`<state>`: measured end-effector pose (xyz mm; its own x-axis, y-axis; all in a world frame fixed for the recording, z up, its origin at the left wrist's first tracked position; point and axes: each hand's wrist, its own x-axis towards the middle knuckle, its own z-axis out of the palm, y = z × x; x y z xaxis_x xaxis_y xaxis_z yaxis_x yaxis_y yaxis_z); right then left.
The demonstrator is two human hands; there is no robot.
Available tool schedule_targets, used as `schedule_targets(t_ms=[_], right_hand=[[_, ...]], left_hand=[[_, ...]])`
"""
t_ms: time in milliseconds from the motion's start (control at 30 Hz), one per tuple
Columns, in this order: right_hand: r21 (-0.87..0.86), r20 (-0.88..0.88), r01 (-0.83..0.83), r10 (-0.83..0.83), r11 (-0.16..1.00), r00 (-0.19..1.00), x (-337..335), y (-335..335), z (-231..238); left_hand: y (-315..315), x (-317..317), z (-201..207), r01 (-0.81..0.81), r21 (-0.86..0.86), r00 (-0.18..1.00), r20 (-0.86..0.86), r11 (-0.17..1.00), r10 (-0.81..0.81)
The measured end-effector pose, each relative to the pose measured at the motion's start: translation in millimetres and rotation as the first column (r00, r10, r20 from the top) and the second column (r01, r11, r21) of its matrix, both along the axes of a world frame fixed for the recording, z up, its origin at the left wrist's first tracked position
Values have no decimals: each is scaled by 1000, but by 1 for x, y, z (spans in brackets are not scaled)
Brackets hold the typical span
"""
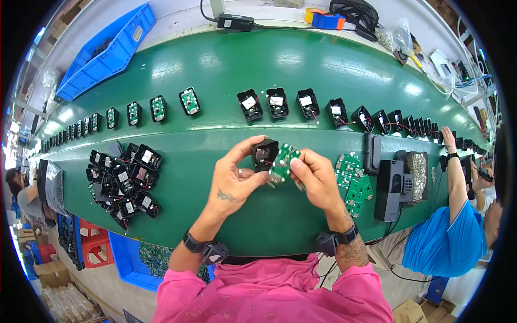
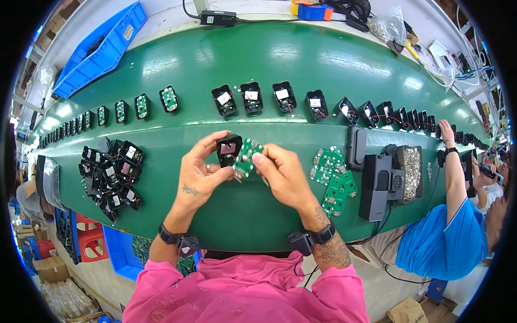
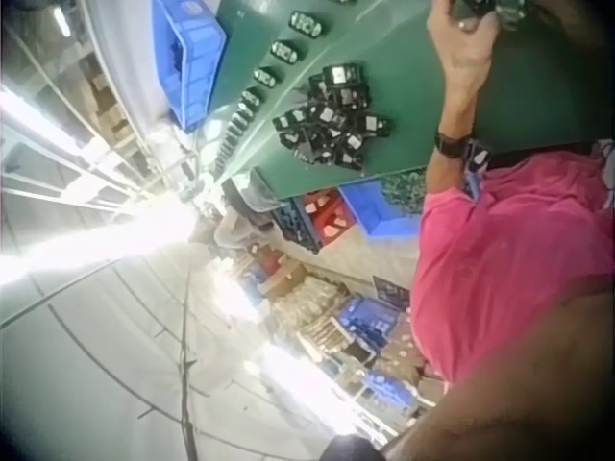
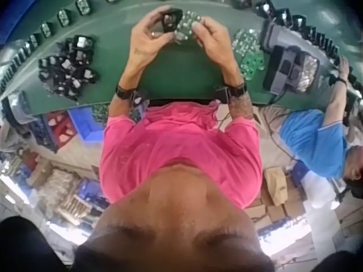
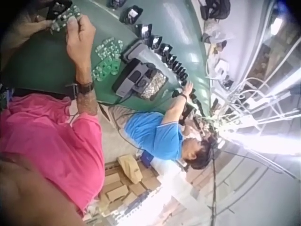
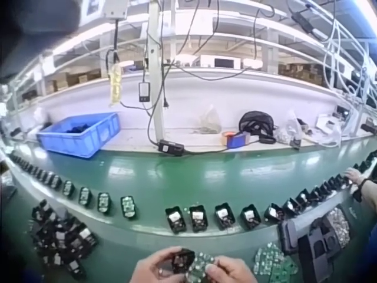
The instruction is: The person picks up a circuit board and a black casing, fits the board into the casing by hand, and places the assembled unit onto the conveyor belt.
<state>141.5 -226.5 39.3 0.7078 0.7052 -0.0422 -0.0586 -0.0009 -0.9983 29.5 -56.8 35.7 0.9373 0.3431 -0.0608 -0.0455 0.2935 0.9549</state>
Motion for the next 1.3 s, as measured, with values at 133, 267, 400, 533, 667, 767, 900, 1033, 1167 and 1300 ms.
schedule_targets(t_ms=[133, 267, 400, 533, 667, 767, 900, 1033, 1167, 1300], right_hand=[[-140, 191, -246, 270, 959, 944, 2, -4, 6], [-147, 264, -233, 265, 961, 927, -3, -1, 15], [-94, 339, -209, 229, 973, 913, -13, 4, 15], [-128, 287, -177, 208, 976, 935, -14, 7, 15], [-123, 365, -90, 129, 988, 922, -12, 9, 8], [-167, 350, -72, 127, 983, 928, -9, 9, 5], [-192, 341, -22, 88, 981, 936, -8, 9, 1], [-184, 415, 64, 19, 981, 910, -5, 10, -6], [-167, 534, 83, 20, 983, 845, -8, 13, -11], [-226, 488, 125, 2, 966, 873, -9, 11, -10]], left_hand=[[-14, -3, 3, -92, 258, 992, -56, 962, 109], [-18, -3, 2, -159, 419, 987, 71, 894, 142], [-21, -1, 4, -220, 515, 975, 150, 828, 166], [-19, 2, -6, -241, 569, 970, 166, 786, 177], [-19, 4, 0, -259, 655, 965, 152, 710, 212], [-16, 5, -3, -184, 505, 981, 49, 843, 185], [-9, 9, -8, -113, 356, 994, 46, 927, 103], [0, 11, 2, 41, 80, 998, 41, 996, -44], [-10, 11, 1, -24, 120, 996, -83, 993, 34], [-13, 11, -1, -26, 77, 995, -95, 997, 34]])
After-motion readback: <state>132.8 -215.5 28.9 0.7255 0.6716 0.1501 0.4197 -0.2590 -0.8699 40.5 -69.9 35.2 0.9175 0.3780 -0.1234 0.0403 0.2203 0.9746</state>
